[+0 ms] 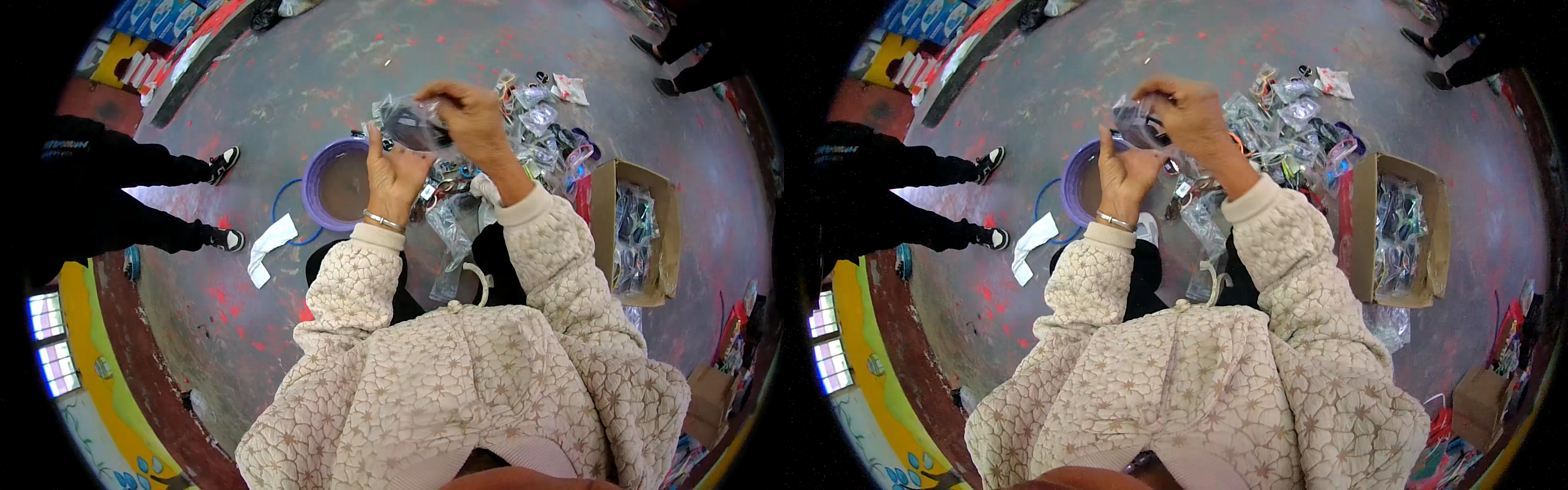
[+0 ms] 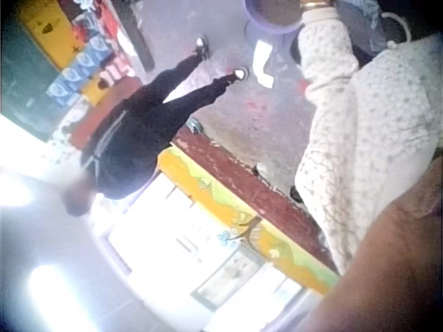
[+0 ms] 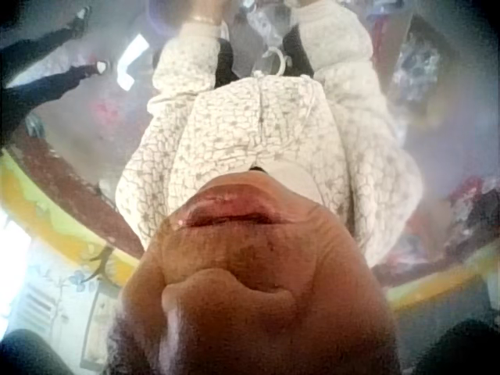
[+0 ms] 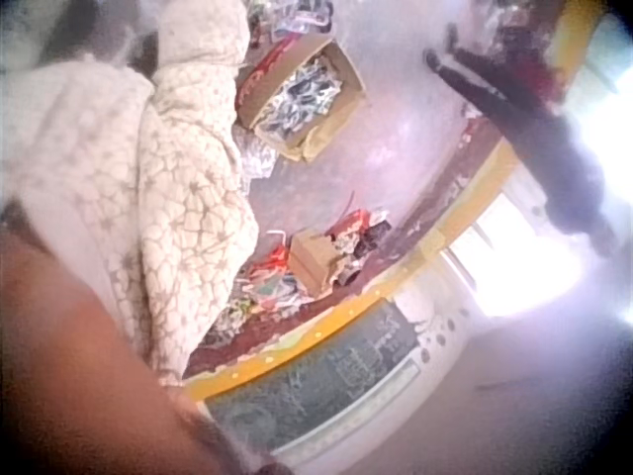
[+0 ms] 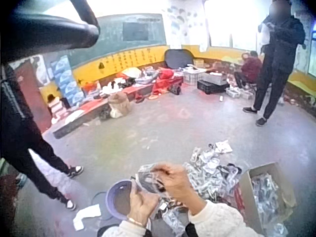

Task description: The person sits on the floor and places individual pairs of sunglasses into small plastic bags, sometimes wiping the lenses with a cloth before sealing the bag and placing it into a box.

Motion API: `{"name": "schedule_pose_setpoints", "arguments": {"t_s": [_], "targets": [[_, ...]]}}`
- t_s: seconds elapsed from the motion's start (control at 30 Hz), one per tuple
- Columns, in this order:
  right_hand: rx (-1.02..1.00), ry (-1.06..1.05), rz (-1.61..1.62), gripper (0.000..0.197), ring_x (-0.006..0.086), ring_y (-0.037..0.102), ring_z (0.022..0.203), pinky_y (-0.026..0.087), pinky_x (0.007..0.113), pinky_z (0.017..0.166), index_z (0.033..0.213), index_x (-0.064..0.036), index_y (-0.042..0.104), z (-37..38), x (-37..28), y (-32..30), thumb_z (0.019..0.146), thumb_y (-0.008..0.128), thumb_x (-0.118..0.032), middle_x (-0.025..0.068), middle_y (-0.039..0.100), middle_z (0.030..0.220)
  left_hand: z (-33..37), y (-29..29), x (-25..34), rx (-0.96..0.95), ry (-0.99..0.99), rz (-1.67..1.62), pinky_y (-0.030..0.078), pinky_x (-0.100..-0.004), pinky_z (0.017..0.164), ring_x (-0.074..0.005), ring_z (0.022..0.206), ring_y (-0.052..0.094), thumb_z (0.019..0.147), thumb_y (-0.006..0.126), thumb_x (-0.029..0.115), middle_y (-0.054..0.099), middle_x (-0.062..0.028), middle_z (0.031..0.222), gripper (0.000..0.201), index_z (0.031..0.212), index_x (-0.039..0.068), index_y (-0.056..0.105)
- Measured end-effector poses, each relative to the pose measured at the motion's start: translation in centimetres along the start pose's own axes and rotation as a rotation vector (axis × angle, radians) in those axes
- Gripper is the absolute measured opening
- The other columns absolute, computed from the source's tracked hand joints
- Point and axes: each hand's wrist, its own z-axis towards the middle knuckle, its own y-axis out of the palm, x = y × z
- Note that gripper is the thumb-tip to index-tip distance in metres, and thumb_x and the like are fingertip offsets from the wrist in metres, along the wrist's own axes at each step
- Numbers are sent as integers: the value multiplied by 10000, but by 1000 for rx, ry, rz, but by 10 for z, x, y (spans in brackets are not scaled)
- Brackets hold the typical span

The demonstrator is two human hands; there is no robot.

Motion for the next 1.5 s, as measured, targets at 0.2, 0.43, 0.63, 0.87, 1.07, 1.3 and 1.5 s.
{"name": "schedule_pose_setpoints", "arguments": {"t_s": [0.2,0.43,0.63,0.87,1.07,1.3,1.5], "targets": [[-180,2,253,139,71,571,690,441,188,624,884,-8,628,18,5,-41,797,519,-12,21,636,783,-15,5,16,280,423,780,218,-548,973,-274,1298,201,755,662,337,182,-79,1425,938,1383,164,-12],[-502,134,323,200,114,593,690,482,237,641,938,32,599,14,0,-38,754,554,-30,78,625,796,-39,55,21,-432,493,1826,361,-293,909,-195,1049,497,631,727,244,536,-152,1131,582,1110,-22,528],[-262,315,462,317,148,607,796,480,226,712,1057,22,547,20,2,-41,794,567,-153,119,618,936,-29,32,0,-286,113,1442,461,-260,721,-138,763,584,658,718,164,622,-80,871,459,1035,-42,555],[-260,376,415,455,141,566,882,455,261,771,1142,27,499,2,7,-28,746,646,-144,85,591,1000,-29,36,6,-238,235,933,477,-247,697,-129,755,592,734,663,102,617,-68,905,362,1059,-10,548],[-203,335,371,219,97,553,702,454,233,665,952,31,624,0,6,-13,758,623,-71,45,623,799,-26,29,7,-284,406,1228,442,-211,698,-82,794,551,767,659,177,602,-17,870,351,1055,-2,569],[2,183,240,169,91,559,697,455,225,659,914,38,630,-4,10,-10,790,581,-65,51,628,771,-28,29,13,-137,628,1399,356,-161,589,-20,664,431,893,508,228,616,-18,895,320,1103,-5,570],[25,172,217,132,103,571,656,465,229,616,825,46,629,-4,8,-7,773,586,-67,63,627,713,-30,50,-5,-239,851,1066,411,-187,645,-55,742,518,881,534,182,632,-49,905,254,1055,10,605]]}}
